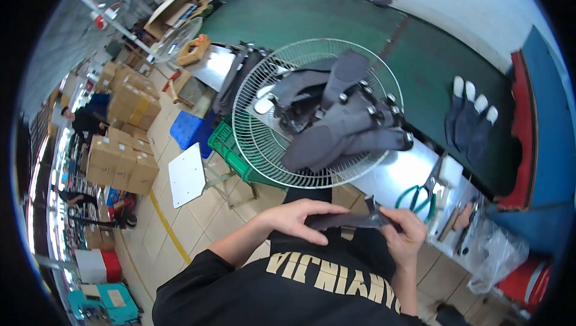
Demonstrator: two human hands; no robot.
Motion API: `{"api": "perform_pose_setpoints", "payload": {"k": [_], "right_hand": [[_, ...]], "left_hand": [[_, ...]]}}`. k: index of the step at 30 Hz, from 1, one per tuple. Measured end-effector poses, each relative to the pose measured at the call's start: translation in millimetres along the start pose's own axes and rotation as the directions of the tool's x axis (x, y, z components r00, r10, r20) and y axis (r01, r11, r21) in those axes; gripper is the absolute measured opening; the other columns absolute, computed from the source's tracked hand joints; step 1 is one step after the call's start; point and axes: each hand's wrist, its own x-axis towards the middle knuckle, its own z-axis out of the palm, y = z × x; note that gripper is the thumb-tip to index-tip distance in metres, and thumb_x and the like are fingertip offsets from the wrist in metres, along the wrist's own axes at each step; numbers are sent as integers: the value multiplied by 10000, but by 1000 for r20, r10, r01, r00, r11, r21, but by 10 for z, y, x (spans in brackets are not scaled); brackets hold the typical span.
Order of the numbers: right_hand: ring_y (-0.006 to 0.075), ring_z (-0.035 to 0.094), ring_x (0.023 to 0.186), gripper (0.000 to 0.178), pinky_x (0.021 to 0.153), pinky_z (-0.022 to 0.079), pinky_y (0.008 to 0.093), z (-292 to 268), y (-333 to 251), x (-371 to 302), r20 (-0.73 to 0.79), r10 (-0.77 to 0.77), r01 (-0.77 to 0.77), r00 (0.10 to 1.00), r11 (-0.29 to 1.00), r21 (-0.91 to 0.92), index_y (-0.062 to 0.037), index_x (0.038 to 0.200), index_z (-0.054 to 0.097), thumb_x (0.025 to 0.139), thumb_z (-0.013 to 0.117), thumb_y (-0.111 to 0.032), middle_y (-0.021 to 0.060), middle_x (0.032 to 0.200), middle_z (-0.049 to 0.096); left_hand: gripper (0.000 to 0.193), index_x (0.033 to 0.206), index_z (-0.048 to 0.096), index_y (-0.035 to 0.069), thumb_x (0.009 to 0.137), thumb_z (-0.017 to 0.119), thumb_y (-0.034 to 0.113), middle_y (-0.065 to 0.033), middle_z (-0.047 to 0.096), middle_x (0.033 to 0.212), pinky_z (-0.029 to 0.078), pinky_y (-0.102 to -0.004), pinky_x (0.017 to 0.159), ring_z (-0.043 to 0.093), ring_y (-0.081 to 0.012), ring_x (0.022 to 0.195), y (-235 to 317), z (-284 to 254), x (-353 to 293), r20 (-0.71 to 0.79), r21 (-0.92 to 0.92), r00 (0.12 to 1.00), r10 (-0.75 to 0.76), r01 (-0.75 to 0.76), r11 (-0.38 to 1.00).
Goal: The recorder is assembling components of a shoe, applying adhesive to parts and pressing them together at a factory workstation.
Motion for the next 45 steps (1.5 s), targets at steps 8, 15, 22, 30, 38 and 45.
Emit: {"api": "perform_pose_setpoints", "payload": {"k": [8, 15, 22, 30, 38, 45], "right_hand": [[78, 592, 770, 257, 685, 473, 213, 469, 189, 136, -33, 244, -220, 969, 919, 328, 6, 1144, 649, 892, 595, 10, 47, 944, 654], [70, 542, 666, 158, 592, 438, 224, 628, 651, 239, -116, 268, -259, 956, 962, 88, 15, 1050, 679, 920, 599, -25, 23, 827, 637], [138, 575, 640, 104, 583, 447, 254, 652, 583, 270, -78, 98, -108, 992, 984, -145, -1, 959, 692, 893, 613, -13, 82, 816, 639], [303, 581, 670, 41, 597, 456, 400, 878, 610, 335, -43, -152, 108, 987, 850, -515, -56, 852, 649, 836, 662, -91, 110, 730, 567], [306, 576, 653, 32, 579, 446, 408, 873, 570, 359, -108, -175, 101, 979, 867, -488, -65, 832, 647, 811, 668, -77, 108, 702, 556], [268, 592, 633, 71, 561, 473, 372, 820, 560, 372, -49, -191, 146, 980, 869, -474, -75, 817, 669, 752, 698, -74, 77, 684, 570]], "left_hand": [[730, 1405, 463, 16, 748, 776, 79, -81, 614, 1123, 491, -250, 798, 585, -100, 868, 260, -524, -709, -669, -37, 726, 157, -244, 969], [699, 1401, 462, -8, 755, 729, 4, -71, 599, 1111, 477, -237, 791, 565, -89, 852, 109, -921, -867, -896, -40, 429, 111, -327, 944], [722, 1403, 466, -9, 739, 749, -12, -65, 602, 1130, 480, -241, 813, 575, -91, 883, 27, -972, -849, -899, -27, 423, 113, -311, 950], [702, 1351, 543, 0, 721, 778, 200, -184, 653, 1220, 470, -319, 963, 639, -223, 1086, 122, -2551, -781, -846, 530, 117, 521, 304, 792], [815, 1517, 294, 354, 823, 502, 727, -139, 361, 1537, 348, -540, 1081, 428, -411, 1336, -764, -4105, -481, -980, 183, 200, 20, 848, 497], [768, 1515, 271, 405, 846, 488, 713, -173, 383, 1512, 345, -555, 1077, 412, -481, 1319, -945, -4328, -203, -991, 135, 128, 49, 846, 515]]}}
